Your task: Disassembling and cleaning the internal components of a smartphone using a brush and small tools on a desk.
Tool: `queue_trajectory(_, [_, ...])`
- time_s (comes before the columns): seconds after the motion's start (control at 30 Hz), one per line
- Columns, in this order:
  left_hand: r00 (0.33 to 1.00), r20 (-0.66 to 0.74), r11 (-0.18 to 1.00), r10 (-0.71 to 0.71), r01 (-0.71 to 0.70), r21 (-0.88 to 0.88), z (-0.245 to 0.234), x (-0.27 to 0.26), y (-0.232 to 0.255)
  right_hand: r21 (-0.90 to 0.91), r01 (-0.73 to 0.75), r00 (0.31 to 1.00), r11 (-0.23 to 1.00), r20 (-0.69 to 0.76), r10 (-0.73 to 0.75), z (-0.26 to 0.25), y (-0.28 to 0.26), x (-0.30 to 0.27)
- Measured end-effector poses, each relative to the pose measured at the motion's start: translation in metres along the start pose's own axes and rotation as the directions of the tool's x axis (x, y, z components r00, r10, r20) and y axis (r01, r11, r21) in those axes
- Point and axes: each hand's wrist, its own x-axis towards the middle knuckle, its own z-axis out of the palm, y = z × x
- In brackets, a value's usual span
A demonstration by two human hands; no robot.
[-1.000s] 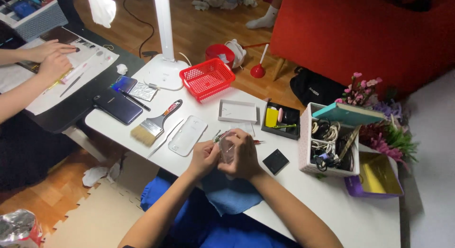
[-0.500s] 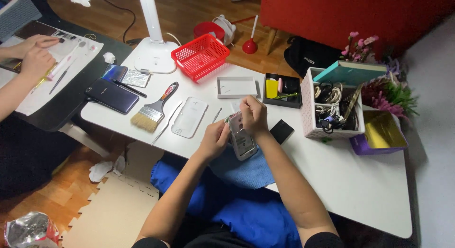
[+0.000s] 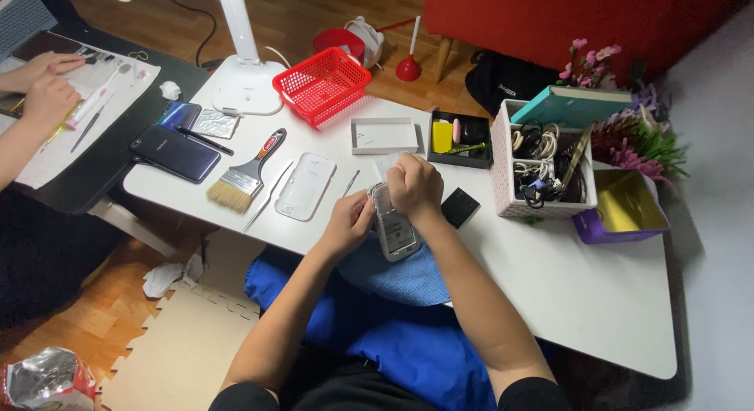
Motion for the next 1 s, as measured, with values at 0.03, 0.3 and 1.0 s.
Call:
queue_trajectory(0.03, [1.000,0.002,1.000,-0.002,0.002,-0.001,0.000,0.000,0.000,0.000,-0.003,1.000,1.000,0.000,0.003,0.002,0.003,0.000])
queue_trajectory(0.3, [0.999,-0.044,1.000,0.008,-0.007,0.008,0.000,0.001,0.000,0.045,0.196,0.956,0.980,-0.230,-0.181,-0.002,-0.003,-0.007])
queue_trajectory(1.0, [0.959,-0.265,0.995,-0.099,0.097,-0.018,-0.006,0.006,0.016,0.722,0.211,0.977,0.660,-0.139,-0.160,-0.031,-0.001,-0.003])
